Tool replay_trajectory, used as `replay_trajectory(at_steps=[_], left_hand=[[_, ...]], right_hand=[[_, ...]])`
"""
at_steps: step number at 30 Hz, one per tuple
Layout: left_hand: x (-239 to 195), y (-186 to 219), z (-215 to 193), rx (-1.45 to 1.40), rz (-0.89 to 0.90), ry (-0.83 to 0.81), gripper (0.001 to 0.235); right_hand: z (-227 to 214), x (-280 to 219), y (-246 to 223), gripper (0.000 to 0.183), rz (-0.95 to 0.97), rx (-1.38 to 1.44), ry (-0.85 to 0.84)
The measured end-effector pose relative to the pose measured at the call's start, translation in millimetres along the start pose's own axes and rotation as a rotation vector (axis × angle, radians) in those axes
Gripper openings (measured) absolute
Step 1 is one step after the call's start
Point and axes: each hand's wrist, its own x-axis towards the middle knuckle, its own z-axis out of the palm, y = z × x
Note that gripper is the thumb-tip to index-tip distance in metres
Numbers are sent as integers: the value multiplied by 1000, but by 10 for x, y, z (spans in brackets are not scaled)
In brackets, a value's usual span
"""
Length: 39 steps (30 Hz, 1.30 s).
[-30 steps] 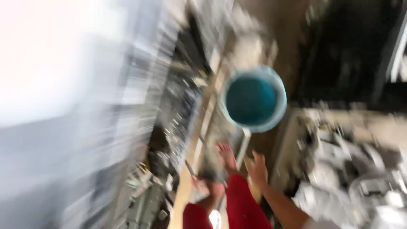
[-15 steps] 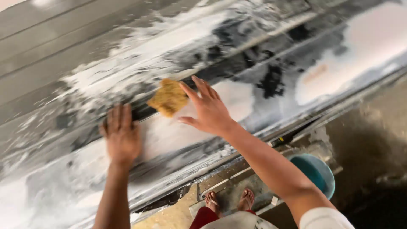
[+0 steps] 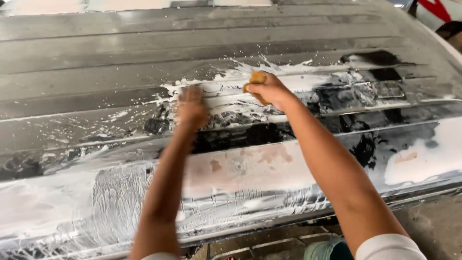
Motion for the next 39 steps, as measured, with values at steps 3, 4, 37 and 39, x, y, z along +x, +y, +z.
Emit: replay_trajectory(at_steps=[3,4,37,39], left_hand=[[578,863,709,103,187,-106,57],[714,1059,1058,-23,208,-240,55],[637,2652,885,117,636,243,46],[474,2048,291,271,919,278,36]], right_hand=[[308,397,68,32,24,-112,85],[385,426,65,29,-6,-144,118],[-3754,-97,1882,24,-419,-517,520],[-3759,-22,1869,23,-435,-524,539]])
